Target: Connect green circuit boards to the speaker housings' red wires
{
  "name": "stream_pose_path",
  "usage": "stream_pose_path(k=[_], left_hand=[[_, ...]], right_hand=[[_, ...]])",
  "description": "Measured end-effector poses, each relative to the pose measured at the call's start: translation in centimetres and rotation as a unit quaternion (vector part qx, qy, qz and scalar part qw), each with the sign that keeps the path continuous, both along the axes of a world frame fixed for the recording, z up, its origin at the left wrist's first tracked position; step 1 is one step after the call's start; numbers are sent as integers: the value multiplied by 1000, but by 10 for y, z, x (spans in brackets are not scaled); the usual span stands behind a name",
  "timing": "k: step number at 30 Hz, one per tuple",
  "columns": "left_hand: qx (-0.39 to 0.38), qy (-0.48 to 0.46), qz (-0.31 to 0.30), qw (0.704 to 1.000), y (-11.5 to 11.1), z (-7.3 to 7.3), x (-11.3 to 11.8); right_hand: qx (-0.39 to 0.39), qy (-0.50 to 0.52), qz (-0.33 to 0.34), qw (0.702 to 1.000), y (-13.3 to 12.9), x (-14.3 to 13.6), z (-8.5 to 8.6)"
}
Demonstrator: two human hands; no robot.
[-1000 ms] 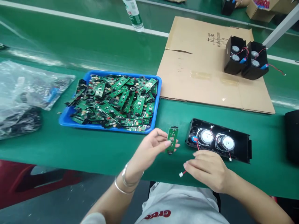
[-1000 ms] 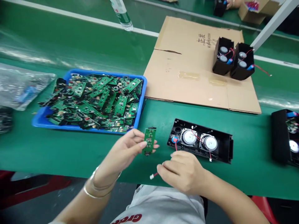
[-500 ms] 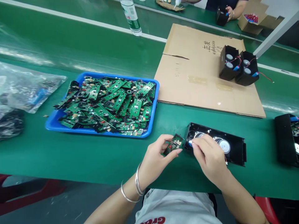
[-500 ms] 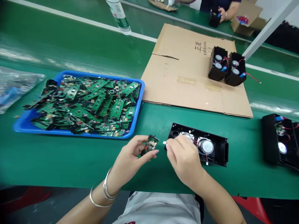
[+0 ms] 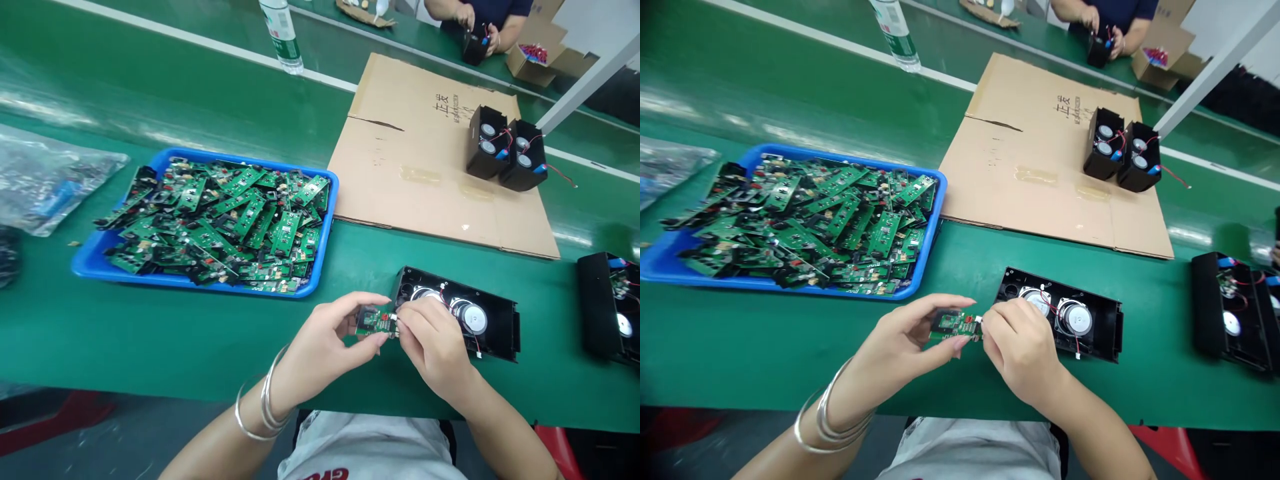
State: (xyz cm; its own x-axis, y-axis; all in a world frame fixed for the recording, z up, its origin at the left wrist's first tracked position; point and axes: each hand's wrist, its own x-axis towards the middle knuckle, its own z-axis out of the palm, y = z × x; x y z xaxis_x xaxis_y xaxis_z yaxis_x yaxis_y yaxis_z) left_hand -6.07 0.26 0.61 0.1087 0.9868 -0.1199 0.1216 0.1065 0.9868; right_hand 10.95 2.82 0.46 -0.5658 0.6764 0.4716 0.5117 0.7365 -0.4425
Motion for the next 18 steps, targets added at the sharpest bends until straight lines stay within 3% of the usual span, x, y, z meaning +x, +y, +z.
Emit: stream_pose_path(k=[3,6,10,14,18], left_hand=[[-62,-132,34,989,4,-6,1],[-54,-182,29,981,8,-12,1],[-133,-234,-5,963,9,-15,-2],[-143,-243,-28,959,8,-15,-3],[-95,-151,-42,983,7,-10,-2]], right_hand=[[-8,-7,-3,1000,-2,-2,-3],[15,-31,5,999,-2,-1,-3],[63,-62,14,996,1,3,-2],[105,-94,40,989,4,5,1],[148,-142,55,977,4,4,7]])
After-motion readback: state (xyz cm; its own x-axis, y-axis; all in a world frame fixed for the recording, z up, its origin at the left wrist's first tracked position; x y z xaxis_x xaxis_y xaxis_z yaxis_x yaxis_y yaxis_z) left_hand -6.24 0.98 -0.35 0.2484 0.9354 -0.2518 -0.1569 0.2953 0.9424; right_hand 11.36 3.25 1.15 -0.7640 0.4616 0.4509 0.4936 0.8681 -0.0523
